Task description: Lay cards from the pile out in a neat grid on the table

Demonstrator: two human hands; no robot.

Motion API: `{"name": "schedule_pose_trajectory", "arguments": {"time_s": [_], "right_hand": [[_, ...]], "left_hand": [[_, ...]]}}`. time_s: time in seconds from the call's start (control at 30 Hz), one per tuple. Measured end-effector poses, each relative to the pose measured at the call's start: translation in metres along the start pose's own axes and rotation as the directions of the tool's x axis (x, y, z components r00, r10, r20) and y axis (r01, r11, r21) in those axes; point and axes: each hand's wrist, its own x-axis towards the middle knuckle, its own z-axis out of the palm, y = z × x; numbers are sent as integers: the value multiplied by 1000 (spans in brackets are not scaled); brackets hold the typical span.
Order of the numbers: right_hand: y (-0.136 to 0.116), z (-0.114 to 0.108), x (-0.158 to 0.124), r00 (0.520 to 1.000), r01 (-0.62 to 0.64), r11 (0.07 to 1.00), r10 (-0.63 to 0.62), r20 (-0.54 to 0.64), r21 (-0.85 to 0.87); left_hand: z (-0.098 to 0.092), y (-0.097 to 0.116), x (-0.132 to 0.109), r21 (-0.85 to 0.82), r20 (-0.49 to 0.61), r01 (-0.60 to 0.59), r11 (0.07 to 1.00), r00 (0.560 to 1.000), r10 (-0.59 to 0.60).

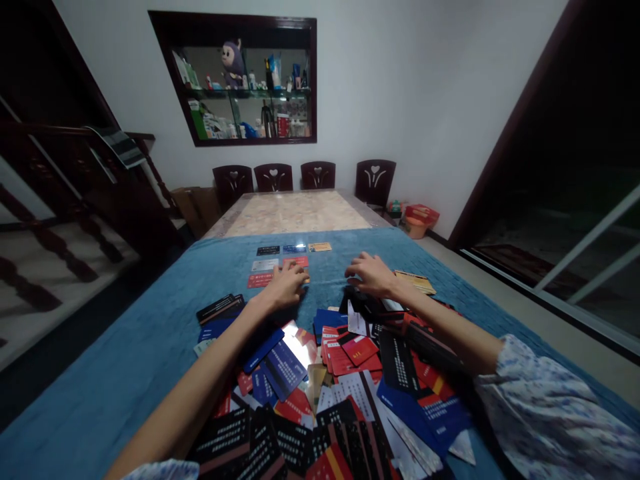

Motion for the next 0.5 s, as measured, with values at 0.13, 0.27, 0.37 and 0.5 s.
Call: {"name": "schedule_pose_trajectory", "arguments": {"time_s": [0.13,0.27,0.37,0.5], "right_hand": [[4,3,-17,999,-6,1000,6,-39,3],[10,12,-34,997,-7,1000,8,-75,12],[17,19,-45,994,-6,1000,7,-108,9],[24,27,-58,990,6,1000,-2,-143,24]], "left_hand": [[-5,17,-3,2,-1,-37,999,999,37],[-5,33,-4,17,-7,-91,996,996,91],[-5,46,-3,18,-8,-139,990,990,139],[-4,65,0,23,-4,-212,977,977,212]]}}
